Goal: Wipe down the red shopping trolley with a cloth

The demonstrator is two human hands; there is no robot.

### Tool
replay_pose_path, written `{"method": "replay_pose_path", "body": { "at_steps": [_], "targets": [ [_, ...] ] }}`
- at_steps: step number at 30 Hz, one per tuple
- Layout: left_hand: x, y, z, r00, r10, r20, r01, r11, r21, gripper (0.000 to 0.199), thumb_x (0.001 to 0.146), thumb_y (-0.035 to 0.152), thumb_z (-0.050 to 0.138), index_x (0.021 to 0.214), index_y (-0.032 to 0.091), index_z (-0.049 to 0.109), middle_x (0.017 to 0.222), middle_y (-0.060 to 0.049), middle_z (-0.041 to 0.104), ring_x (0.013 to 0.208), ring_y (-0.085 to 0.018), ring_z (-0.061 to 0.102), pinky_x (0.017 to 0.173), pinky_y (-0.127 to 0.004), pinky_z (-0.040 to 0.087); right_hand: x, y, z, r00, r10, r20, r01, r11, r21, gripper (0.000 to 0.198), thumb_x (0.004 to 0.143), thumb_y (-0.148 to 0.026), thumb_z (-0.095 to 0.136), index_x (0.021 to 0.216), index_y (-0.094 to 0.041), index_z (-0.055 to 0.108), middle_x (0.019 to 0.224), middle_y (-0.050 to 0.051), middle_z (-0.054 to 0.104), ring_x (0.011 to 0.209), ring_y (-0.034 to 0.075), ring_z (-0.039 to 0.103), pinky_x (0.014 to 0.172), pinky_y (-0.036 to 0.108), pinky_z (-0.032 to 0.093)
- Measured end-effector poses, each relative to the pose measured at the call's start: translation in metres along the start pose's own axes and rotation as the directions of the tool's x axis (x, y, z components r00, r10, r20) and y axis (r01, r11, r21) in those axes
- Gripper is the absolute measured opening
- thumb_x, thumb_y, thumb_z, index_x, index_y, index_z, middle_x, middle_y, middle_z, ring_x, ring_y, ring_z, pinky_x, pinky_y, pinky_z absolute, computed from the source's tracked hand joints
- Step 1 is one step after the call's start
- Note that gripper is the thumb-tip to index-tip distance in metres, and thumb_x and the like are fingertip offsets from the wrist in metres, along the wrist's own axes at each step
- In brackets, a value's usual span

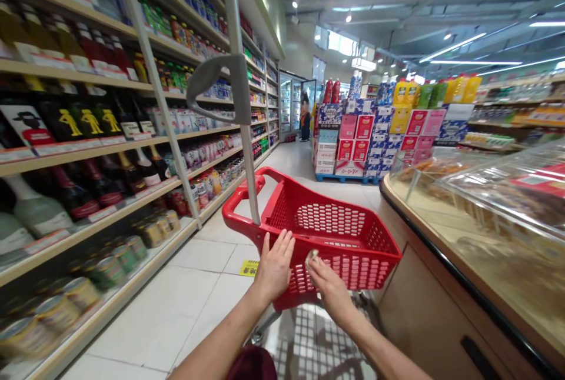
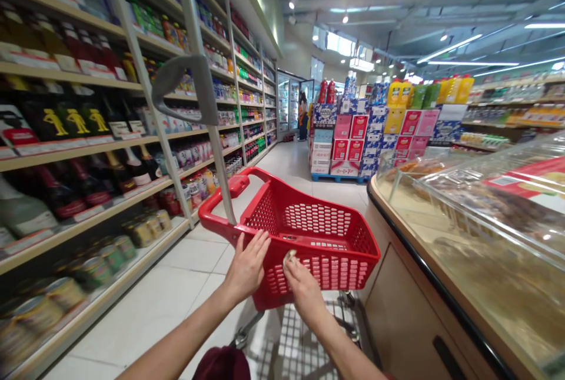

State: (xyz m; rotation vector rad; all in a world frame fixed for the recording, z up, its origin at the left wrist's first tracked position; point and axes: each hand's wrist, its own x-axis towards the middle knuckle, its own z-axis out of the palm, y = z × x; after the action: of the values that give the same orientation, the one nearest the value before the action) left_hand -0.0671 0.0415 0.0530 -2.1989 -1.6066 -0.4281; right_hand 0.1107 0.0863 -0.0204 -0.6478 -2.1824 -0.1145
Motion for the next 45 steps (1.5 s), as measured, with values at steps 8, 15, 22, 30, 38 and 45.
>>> {"method": "replay_pose_path", "body": {
  "at_steps": [8,15,22,30,38,45],
  "targets": [
    [-0.010,-0.046,-0.030,0.918,-0.283,-0.277,0.292,0.956,-0.012,0.045,0.076,0.016,0.035,0.119,0.011,0.043,0.124,-0.012,0.049,0.120,-0.020,0.037,0.107,-0.042,0.011,0.024,-0.015,0.014,0.996,-0.091,-0.010,0.092,0.995,0.047,0.038,0.087,-0.013,0.035,0.121,-0.024,0.047,0.116,0.004,0.057,0.117,0.015,0.042,0.096,0.033,0.041],
    [-0.017,-0.082,-0.035,0.934,-0.326,-0.145,0.338,0.939,0.068,0.054,0.069,0.017,0.042,0.123,0.012,0.038,0.133,-0.013,0.038,0.127,-0.024,0.024,0.105,-0.050,0.009,0.077,-0.051,0.023,0.990,-0.099,-0.100,0.102,0.994,0.030,0.037,0.087,-0.011,0.034,0.121,-0.015,0.046,0.123,0.008,0.050,0.124,0.017,0.031,0.101,0.038,0.035],
    [-0.020,-0.086,-0.038,0.951,-0.292,-0.106,0.302,0.948,0.097,0.058,0.066,0.014,0.042,0.124,0.014,0.037,0.134,-0.011,0.037,0.127,-0.024,0.026,0.104,-0.052,0.011,0.070,-0.069,0.048,0.968,-0.250,0.000,0.249,0.967,0.052,0.026,0.086,-0.014,0.041,0.106,-0.015,0.058,0.107,0.008,0.062,0.114,0.017,0.045,0.092,0.032,0.045],
    [-0.018,-0.084,-0.041,0.947,-0.309,-0.087,0.316,0.944,0.089,0.056,0.066,0.014,0.042,0.122,0.013,0.040,0.133,-0.012,0.039,0.126,-0.024,0.028,0.103,-0.054,0.011,0.105,-0.076,0.021,0.962,-0.259,-0.091,0.264,0.964,0.043,0.032,0.086,-0.009,0.035,0.112,-0.012,0.054,0.113,0.009,0.058,0.120,0.016,0.038,0.096,0.031,0.041],
    [-0.016,-0.069,-0.038,0.916,-0.265,-0.302,0.299,0.952,0.071,0.051,0.072,0.014,0.038,0.122,0.008,0.037,0.129,-0.016,0.043,0.122,-0.024,0.035,0.104,-0.049,0.013,0.119,-0.061,0.025,0.989,-0.002,-0.149,-0.001,1.000,-0.015,0.035,0.084,-0.008,0.036,0.113,-0.008,0.054,0.119,0.012,0.054,0.121,0.019,0.037,0.099,0.035,0.037],
    [-0.001,-0.037,-0.023,0.959,-0.095,-0.269,0.117,0.991,0.069,0.053,0.071,0.012,0.038,0.123,0.010,0.041,0.130,-0.012,0.042,0.124,-0.022,0.033,0.106,-0.044,0.009,0.045,0.029,-0.003,0.974,0.223,-0.038,-0.226,0.944,-0.239,0.034,0.081,-0.006,0.040,0.109,-0.015,0.057,0.115,0.008,0.057,0.114,0.018,0.045,0.096,0.035,0.040]
  ]
}}
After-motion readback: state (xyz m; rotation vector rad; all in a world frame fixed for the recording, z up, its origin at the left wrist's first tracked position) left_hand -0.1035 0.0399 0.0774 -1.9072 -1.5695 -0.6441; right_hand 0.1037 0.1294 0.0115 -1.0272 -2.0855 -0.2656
